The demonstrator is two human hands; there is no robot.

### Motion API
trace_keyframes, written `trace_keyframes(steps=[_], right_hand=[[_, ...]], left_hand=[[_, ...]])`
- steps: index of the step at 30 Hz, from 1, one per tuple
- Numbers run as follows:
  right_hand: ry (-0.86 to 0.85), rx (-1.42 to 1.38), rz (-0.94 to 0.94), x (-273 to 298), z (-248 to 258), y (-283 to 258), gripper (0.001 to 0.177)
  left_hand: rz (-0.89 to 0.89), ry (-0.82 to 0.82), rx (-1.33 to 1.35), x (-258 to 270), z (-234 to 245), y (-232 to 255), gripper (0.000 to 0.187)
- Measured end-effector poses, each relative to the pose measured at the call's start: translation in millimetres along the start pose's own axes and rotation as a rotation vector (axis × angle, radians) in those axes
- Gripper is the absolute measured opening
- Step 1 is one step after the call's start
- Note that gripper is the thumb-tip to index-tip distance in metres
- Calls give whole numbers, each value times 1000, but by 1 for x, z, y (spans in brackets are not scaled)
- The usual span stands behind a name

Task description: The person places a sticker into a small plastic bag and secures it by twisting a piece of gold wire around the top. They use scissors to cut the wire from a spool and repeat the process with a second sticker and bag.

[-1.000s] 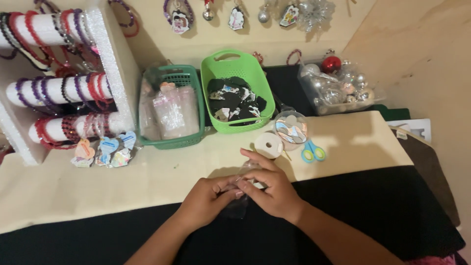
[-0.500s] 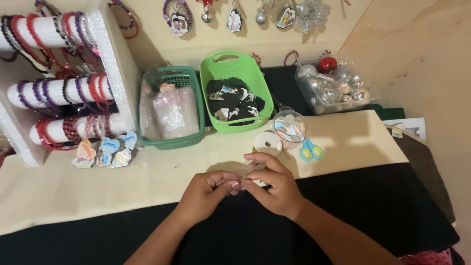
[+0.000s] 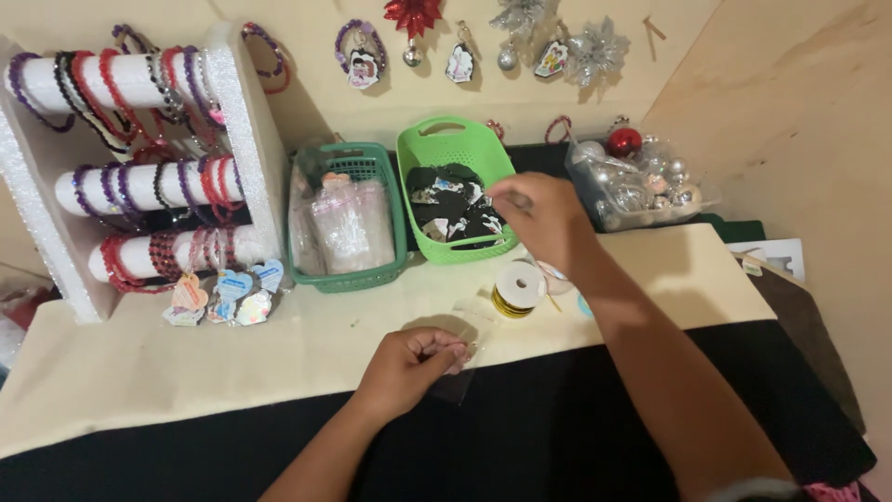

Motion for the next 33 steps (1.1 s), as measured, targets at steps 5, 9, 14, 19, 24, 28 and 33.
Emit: trace_keyframes(steps=[5,9,14,19,24,28,33], right_hand=[[-433,224,-217,-26,-84,79,28],[-712,550,-519,-15,-102,98,57],[-749,567,-427,-15,-116,111,48],[-717,386,-473,-7,-105,128,34],[-348,281,-151,-27,-67,98,27],[-232,234,-248,-15,-26,45,28],[-17,-157,-228,40,4,9,20]], left_hand=[[1,4,-101,7,-1,12,20],[13,2,-136,9,-2,15,19],[-3,8,-149,9,-1,17,20],[13,12,-135,8,-1,16,20],[41,30,1,5,4,8,19],[34,46,79,1,9,2,18],[57,65,202,-5,13,-9,17]])
Point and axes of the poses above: each hand's wrist, its own x-axis away from the middle knuckle, its own z-axis out of the back of the hand, y = z × x, the point moved 10 cm from there along -x, towards the middle knuckle, and after that the axes turned 8 degrees about z, right-handed, at the moved point
